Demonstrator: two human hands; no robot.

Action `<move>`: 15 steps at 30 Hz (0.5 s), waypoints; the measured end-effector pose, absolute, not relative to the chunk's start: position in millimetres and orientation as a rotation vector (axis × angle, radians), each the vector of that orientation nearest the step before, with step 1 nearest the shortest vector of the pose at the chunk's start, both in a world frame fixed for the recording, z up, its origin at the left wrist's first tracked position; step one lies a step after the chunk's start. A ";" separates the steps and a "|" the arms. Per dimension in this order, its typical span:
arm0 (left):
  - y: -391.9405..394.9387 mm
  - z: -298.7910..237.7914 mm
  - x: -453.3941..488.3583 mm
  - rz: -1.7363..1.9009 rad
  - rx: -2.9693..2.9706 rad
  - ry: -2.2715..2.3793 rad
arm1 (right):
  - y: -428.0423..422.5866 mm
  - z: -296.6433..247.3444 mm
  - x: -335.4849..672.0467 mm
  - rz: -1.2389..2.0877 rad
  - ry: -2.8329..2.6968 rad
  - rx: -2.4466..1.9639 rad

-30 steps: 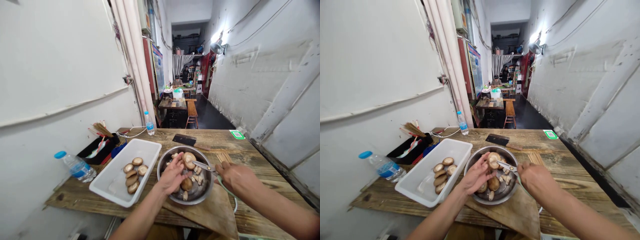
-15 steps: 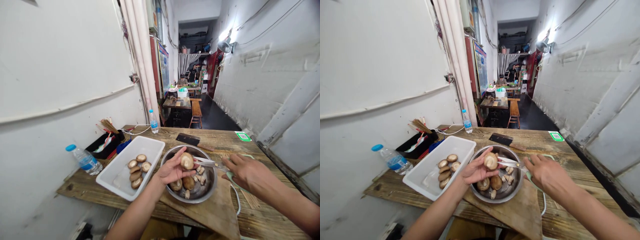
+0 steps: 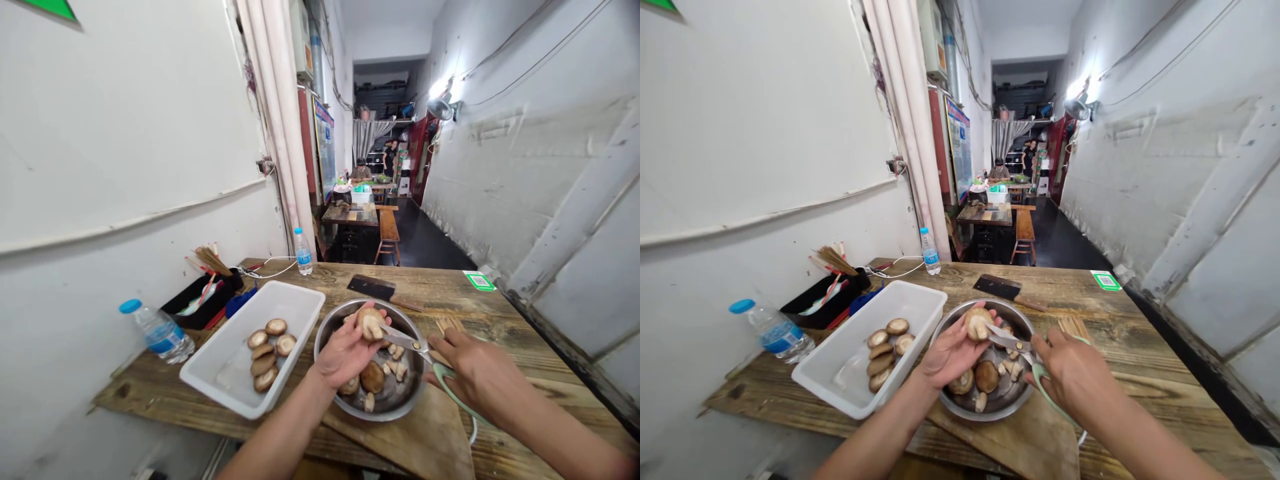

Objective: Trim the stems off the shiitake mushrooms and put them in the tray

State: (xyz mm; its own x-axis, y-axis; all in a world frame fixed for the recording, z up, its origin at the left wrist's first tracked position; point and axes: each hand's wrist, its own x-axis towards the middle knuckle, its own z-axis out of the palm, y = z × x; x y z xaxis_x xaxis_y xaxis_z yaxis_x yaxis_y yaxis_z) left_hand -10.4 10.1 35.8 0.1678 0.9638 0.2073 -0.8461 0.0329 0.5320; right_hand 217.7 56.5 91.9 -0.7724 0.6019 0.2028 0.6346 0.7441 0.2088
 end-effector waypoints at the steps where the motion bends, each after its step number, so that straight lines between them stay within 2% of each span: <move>1: 10.7 35.7 -8.9 1.435 0.629 0.234 | 54.4 91.9 217.0 -0.382 -2.819 -1.023; 5: 12.4 36.9 -2.7 1.518 0.643 0.241 | 46.7 91.4 212.3 -0.357 -2.856 -1.118; 11: 10.5 36.5 -0.3 1.538 0.613 0.260 | 46.5 87.7 206.0 -0.581 -2.814 -1.136; 15: 8.8 30.3 1.6 1.508 0.590 0.262 | 49.5 81.2 206.2 -0.540 -2.926 -1.132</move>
